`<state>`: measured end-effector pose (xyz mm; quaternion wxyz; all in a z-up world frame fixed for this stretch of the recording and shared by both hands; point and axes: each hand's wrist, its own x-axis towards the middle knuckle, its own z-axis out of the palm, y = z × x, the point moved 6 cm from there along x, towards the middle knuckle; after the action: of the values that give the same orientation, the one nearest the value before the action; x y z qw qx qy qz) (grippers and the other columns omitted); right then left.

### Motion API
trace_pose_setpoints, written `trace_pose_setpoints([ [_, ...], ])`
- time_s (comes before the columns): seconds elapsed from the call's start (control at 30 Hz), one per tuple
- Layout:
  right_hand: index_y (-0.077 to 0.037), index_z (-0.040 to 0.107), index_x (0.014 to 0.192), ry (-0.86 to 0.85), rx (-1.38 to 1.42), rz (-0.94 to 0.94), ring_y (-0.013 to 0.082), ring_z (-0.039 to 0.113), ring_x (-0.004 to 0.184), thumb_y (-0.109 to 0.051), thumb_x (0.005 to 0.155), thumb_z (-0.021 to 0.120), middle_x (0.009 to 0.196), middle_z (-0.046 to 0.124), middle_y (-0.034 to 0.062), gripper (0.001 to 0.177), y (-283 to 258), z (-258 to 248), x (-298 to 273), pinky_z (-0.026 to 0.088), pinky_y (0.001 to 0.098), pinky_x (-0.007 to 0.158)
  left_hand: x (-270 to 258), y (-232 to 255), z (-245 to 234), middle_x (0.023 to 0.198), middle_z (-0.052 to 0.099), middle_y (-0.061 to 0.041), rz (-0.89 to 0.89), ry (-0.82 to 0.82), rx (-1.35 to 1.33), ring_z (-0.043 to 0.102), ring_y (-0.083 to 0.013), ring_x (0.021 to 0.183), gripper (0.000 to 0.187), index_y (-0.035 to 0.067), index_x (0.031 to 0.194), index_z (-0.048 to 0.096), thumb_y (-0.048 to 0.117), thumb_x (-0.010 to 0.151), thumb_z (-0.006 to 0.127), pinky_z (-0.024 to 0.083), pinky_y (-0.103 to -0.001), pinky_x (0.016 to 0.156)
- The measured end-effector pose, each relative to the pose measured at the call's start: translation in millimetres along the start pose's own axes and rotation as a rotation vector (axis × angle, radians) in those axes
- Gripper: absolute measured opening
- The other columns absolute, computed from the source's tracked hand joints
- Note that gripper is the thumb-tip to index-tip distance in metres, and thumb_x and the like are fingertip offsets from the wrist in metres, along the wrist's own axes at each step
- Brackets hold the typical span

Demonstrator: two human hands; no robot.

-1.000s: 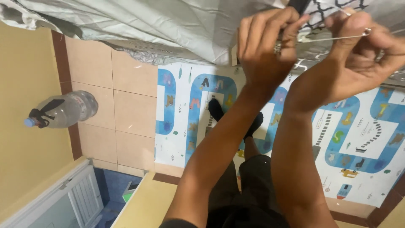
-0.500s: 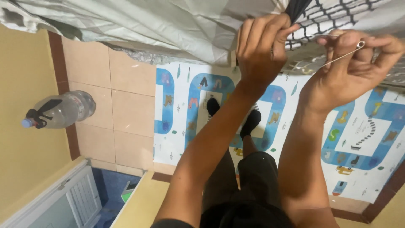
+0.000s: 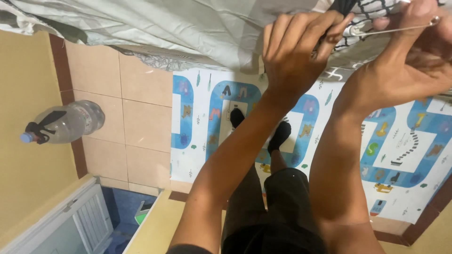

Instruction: The recorder uses safety pins to secure a patterned case onto a bolster pillow.

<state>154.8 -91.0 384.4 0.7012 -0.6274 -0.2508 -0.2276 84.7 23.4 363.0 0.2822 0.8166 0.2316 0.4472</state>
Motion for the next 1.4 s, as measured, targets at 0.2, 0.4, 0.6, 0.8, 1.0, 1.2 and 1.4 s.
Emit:
trace_pose_setpoints([
  [0.2,0.005,0.054,0.118,0.011,0.087,0.058,0.0279,0.070,0.072,0.004,0.115,0.064,0.104,0.071,0.0256,0.010,9,4,0,0.059,0.0348,0.064,1,1,1,0.091,0.066,0.012,0.004,-0.025,-0.005,0.058,-0.0130,0.081,0.010,0.021,0.097,0.074,0.022,0.090,0.082,0.042,-0.032,0.077],
  [0.4,0.001,0.050,0.121,-0.011,0.305,0.291,0.0254,0.065,0.074,0.006,0.118,0.067,0.099,0.070,0.0240,0.018,17,4,-3,0.053,0.0313,0.062,-11,-14,11,0.097,0.065,0.013,-0.035,-0.018,-0.101,0.059,-0.0119,0.085,0.013,0.024,0.104,0.072,0.019,0.094,0.078,0.042,-0.030,0.076],
  [0.6,0.007,0.052,0.120,-0.053,0.314,0.485,0.0246,0.059,0.073,0.013,0.127,0.068,0.103,0.067,0.0273,0.019,33,-18,-7,0.042,0.0300,0.060,-2,-3,-7,0.115,0.063,-0.007,0.116,0.024,-0.092,0.061,-0.0257,0.104,0.021,0.019,0.111,0.070,0.016,0.090,0.074,0.051,-0.039,0.091],
  [0.8,0.009,0.053,0.119,-0.041,0.338,0.593,0.0248,0.058,0.073,0.015,0.120,0.062,0.101,0.066,0.0266,0.010,34,-19,-9,0.041,0.0303,0.061,-10,0,-1,0.128,0.064,-0.006,0.087,0.042,-0.115,0.062,-0.0235,0.120,0.021,0.015,0.110,0.071,0.018,0.091,0.079,0.052,-0.039,0.099],
  [1.0,0.012,0.057,0.114,-0.022,0.356,0.651,0.0278,0.063,0.069,0.018,0.125,0.066,0.097,0.068,0.0265,0.016,36,-13,-8,0.048,0.0344,0.062,-15,-1,3,0.134,0.065,-0.002,-0.146,0.063,-0.329,0.064,-0.0169,0.114,0.018,0.013,0.111,0.072,0.012,0.094,0.079,0.053,-0.027,0.092],
  [1.2,0.014,0.066,0.110,0.013,0.297,0.644,0.0253,0.063,0.062,0.014,0.116,0.068,0.082,0.068,0.0220,0.007,26,5,0,0.049,0.0326,0.057,-28,-21,22,0.133,0.064,0.006,-0.135,0.082,-0.485,0.065,-0.0107,0.103,0.017,0.017,0.119,0.070,0.016,0.104,0.075,0.056,-0.021,0.086],
  [1.4,0.019,0.066,0.089,0.017,0.080,0.411,0.0258,0.065,0.062,0.015,0.116,0.070,0.081,0.068,0.0227,0.028,37,2,-11,0.048,0.0308,0.058,-24,-25,21,0.124,0.069,0.000,-0.162,0.031,-0.465,0.066,-0.0158,0.100,0.017,0.012,0.120,0.070,0.014,0.104,0.075,0.056,-0.025,0.085],
])
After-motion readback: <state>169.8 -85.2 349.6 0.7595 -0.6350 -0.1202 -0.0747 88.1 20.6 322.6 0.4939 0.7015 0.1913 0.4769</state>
